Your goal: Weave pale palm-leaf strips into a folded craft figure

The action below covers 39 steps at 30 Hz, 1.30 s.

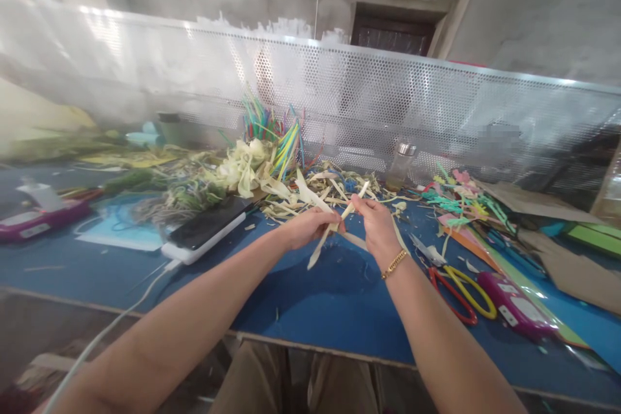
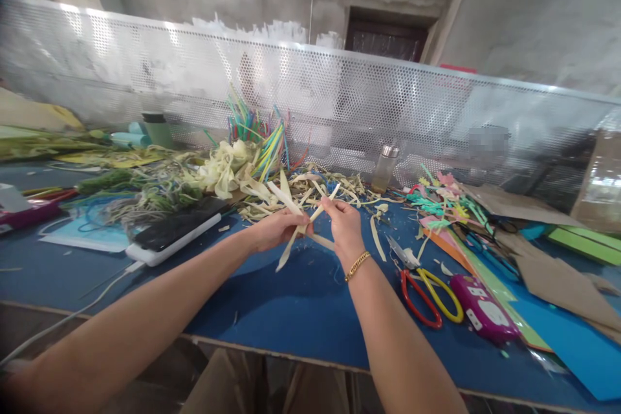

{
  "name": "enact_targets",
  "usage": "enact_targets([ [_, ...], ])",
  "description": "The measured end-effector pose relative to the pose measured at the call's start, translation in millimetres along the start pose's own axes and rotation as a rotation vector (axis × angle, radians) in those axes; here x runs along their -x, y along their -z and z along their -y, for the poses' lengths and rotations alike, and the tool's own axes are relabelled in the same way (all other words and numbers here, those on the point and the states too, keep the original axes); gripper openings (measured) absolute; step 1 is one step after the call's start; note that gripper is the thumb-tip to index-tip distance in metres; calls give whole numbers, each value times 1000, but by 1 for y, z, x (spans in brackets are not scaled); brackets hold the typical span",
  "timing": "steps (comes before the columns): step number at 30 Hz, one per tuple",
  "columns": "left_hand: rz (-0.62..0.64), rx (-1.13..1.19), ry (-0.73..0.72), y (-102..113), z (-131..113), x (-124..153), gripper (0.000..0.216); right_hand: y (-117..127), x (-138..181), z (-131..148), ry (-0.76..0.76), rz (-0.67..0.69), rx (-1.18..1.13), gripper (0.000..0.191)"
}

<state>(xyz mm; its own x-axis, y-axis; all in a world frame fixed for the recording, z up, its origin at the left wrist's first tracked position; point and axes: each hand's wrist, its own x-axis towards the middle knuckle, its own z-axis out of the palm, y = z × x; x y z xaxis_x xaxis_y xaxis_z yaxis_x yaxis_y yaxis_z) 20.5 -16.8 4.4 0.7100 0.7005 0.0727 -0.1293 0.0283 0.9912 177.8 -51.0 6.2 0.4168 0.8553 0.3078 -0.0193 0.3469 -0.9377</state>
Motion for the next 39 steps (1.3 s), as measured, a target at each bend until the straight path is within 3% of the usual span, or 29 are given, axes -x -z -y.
enact_targets([
  [4, 42, 50, 41, -3, -1, 2, 16, 9, -9, 0, -24, -94, -29, 30],
  [8, 75, 115, 78, -4, 1, 1, 25, 12, -12, 2, -28, -68, -2, 35],
  [13, 0, 179, 9, -1, 5, -1, 26, 9, -8, 6, 0, -101, -24, 36],
  [16, 67, 120, -32, 1, 5, -1, 32, 10, -7, 6, 21, -155, 25, 37],
  [22, 257, 72, -3, 1, 1, 4, 23, 22, -12, 4, 30, -88, 348, 36],
  [26, 259, 71, 30, -1, 2, 5, 24, 24, -8, 12, 223, -176, 807, 38],
  [28, 243, 82, 36, -2, 3, 4, 30, 21, -4, 19, 285, -80, 930, 27],
  [30, 202, 64, 46, -3, 4, 3, 43, 17, 1, 23, 242, 128, 906, 35],
  [34, 153, -44, 66, -7, 3, 3, 39, 10, 7, 20, -18, 480, 506, 37],
  [36, 184, -70, 77, -9, 1, 4, 34, 9, 7, 17, -79, 531, 293, 29],
  [39, 255, -87, 95, -10, -3, 7, 34, 7, 4, 14, -45, 479, 185, 19],
])
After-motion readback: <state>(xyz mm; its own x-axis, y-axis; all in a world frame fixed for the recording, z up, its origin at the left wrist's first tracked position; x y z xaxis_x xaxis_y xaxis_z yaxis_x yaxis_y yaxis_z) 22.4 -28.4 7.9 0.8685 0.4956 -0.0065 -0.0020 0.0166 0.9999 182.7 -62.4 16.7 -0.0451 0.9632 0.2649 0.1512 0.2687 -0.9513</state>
